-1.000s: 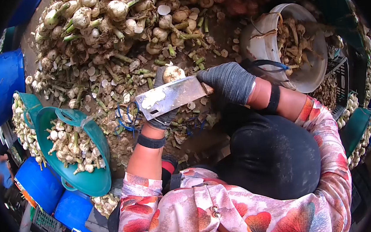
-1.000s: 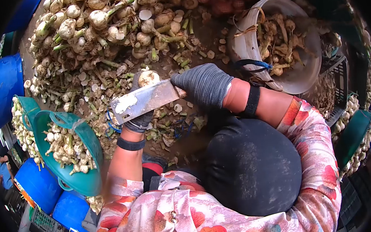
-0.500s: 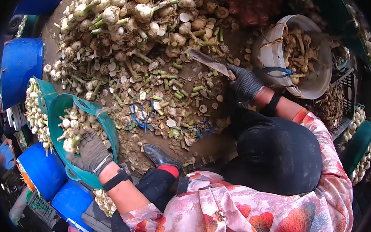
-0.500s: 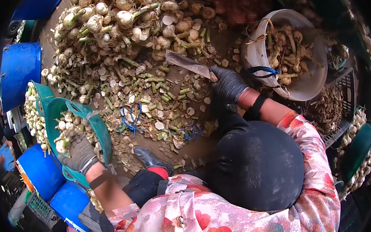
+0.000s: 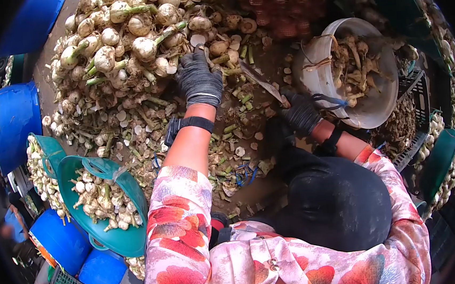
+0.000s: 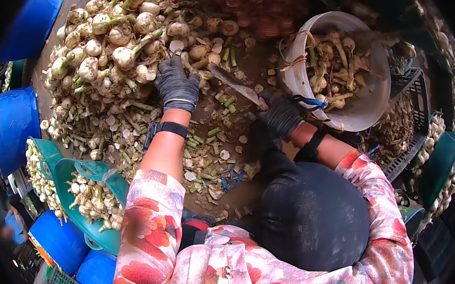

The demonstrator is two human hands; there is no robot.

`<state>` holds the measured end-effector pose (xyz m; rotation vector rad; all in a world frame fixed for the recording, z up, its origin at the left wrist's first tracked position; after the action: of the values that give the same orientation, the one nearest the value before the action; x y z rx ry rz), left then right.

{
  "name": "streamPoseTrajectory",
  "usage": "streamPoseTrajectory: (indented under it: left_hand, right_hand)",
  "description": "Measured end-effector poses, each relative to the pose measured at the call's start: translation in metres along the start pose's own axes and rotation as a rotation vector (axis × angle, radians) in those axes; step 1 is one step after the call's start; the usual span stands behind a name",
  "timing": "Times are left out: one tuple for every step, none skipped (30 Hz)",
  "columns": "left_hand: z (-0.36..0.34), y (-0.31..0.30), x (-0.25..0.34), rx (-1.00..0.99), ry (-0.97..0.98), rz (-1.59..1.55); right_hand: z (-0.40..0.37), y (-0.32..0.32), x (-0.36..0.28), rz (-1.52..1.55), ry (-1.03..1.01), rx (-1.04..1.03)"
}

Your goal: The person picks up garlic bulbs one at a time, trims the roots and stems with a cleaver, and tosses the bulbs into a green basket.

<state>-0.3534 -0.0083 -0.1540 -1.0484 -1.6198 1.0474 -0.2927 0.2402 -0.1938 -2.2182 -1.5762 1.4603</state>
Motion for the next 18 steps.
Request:
streamPoseTrajectory:
  left_hand:
    - [0.005, 0.000, 0.006, -0.113, -0.040, 0.032]
    - [0.006, 0.003, 0.008, -0.144, -0.024, 0.056]
    - [0.010, 0.005, 0.008, -0.171, -0.008, 0.080]
    - [0.012, 0.008, 0.007, -0.199, 0.009, 0.105]
    - [0.012, 0.010, 0.006, -0.209, 0.051, 0.083]
    - [0.010, 0.011, 0.002, -0.217, 0.091, 0.064]
    - [0.008, 0.013, -0.003, -0.225, 0.128, 0.045]
    - [0.005, 0.011, -0.002, -0.155, 0.187, 0.059]
    - [0.007, 0.018, -0.007, -0.198, 0.188, 0.119]
    - [0.012, 0.017, -0.005, -0.241, 0.193, 0.175]
    - [0.015, 0.016, 0.000, -0.281, 0.201, 0.230]
    - [0.016, 0.016, 0.001, -0.356, 0.172, 0.224]
    - [0.015, 0.018, 0.003, -0.322, 0.216, 0.307]
    - [0.015, 0.020, 0.005, -0.286, 0.262, 0.392]
    - [0.014, 0.022, 0.008, -0.249, 0.310, 0.477]
    - [0.009, 0.019, 0.010, -0.245, 0.330, 0.427]
    - [0.001, 0.008, 0.016, -0.122, 0.370, 0.364]
    - [-0.009, -0.002, 0.020, -0.002, 0.408, 0.301]
  right_hand:
    - [0.002, 0.002, 0.003, 0.010, -0.003, -0.005]
    - [0.005, 0.006, 0.006, 0.018, -0.008, -0.014]
    - [0.008, 0.007, 0.009, 0.024, -0.016, -0.021]
    - [0.008, 0.005, 0.007, 0.022, -0.016, -0.029]
    - [0.007, 0.005, 0.005, 0.023, -0.016, -0.042]
    - [0.006, 0.004, 0.002, 0.025, -0.020, -0.055]
    - [0.007, 0.004, 0.001, 0.037, -0.003, -0.065]
    - [0.007, 0.005, 0.002, 0.049, 0.016, -0.079]
    - [0.007, 0.007, 0.004, 0.059, 0.037, -0.094]
    - [0.008, 0.009, 0.004, 0.062, 0.029, -0.103]
    - [0.011, 0.010, 0.003, 0.064, 0.021, -0.110]
    - [0.012, 0.012, 0.001, 0.067, 0.011, -0.116]
    - [0.011, 0.011, -0.003, 0.051, -0.004, -0.109]
    - [0.010, 0.008, -0.009, 0.037, -0.019, -0.100]
    - [0.010, 0.005, -0.013, 0.022, -0.032, -0.088]
    - [0.010, 0.004, -0.014, 0.017, -0.091, -0.047]
    - [0.009, 0.005, -0.013, 0.011, -0.149, -0.007]
    - [0.008, 0.006, -0.013, 0.007, -0.207, 0.032]
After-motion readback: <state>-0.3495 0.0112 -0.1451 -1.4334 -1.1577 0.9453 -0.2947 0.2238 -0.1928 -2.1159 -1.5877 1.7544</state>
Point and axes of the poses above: each hand's wrist, its own z-axis towards the middle knuckle, its own y-axis out of the palm, x = y × z, the point moved 9 cm from there along z, towards the middle knuckle, and after that the axes turned 10 degrees about -x, right-handed, at the moved point
